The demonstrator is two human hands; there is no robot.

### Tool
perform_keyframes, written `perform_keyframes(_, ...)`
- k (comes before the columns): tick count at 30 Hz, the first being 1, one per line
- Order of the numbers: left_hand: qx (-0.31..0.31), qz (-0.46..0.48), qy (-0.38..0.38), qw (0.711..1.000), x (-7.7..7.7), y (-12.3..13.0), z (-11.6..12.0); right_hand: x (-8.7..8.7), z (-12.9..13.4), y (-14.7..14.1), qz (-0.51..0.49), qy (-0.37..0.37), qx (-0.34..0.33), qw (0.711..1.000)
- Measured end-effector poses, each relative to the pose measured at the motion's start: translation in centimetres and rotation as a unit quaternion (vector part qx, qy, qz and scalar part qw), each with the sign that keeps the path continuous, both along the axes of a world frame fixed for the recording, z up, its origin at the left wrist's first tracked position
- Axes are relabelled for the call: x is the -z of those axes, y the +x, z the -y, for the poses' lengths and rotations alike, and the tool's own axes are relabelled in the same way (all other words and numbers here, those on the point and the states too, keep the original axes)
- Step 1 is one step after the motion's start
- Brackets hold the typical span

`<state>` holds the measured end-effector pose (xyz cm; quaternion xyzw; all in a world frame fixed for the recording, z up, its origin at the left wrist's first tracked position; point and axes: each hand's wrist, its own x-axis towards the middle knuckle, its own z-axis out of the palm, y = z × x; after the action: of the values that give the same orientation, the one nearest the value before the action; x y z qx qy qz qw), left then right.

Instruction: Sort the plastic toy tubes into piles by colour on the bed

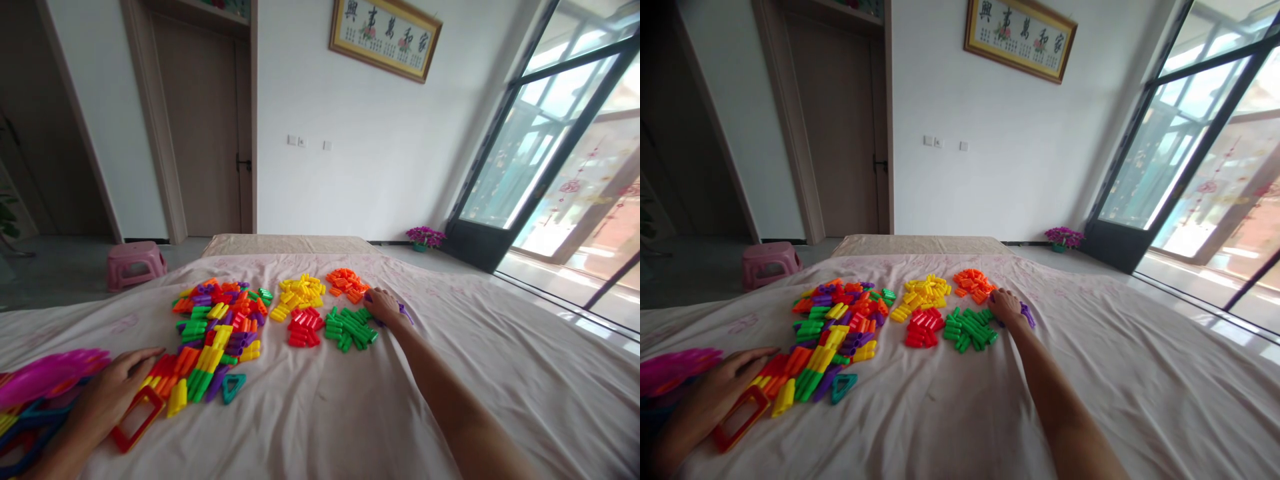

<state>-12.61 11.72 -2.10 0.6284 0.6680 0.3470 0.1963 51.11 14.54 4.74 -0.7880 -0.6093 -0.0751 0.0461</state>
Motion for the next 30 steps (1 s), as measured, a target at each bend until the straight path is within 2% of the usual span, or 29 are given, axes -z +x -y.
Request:
perform_keyframes(9, 0.001, -0.004, 0.004, 1.0, -0.1, 0.2, 0.0, -0.9, 1.2, 1.2, 0.018, 0.012, 0.024, 0.999)
perform_keyframes(11, 0.002, -0.008, 0.002, 1.0, -0.3, 0.3, 0.0, -1.2, 1.2, 0.8, 0.019, 0.026, 0.029, 0.999)
perform_keyframes(13, 0.003, -0.011, -0.003, 1.0, -0.5, 0.3, 0.1, -1.5, 1.0, -0.5, 0.002, 0.051, 0.004, 0.999)
perform_keyframes(16, 0.006, -0.018, -0.008, 1.0, -0.7, 0.4, 0.2, -1.9, 0.7, -4.4, -0.074, 0.098, -0.112, 0.986)
perform_keyframes(19, 0.014, -0.026, -0.008, 1.0, -0.8, 0.4, 0.3, -2.2, 0.4, -10.2, -0.139, 0.127, -0.249, 0.95)
perform_keyframes(22, 0.019, -0.034, 0.001, 0.999, -1.0, 0.5, 0.5, -2.7, -0.2, -16.2, -0.131, 0.092, -0.357, 0.92)
perform_keyframes(26, 0.016, -0.041, -0.007, 0.999, -1.2, 0.5, 0.7, -3.0, -1.9, -22.0, -0.102, 0.012, -0.398, 0.912)
perform_keyframes(30, 0.011, -0.037, 0.004, 0.999, -1.2, 0.5, 0.7, -2.4, -3.7, -24.7, -0.095, -0.064, -0.373, 0.921)
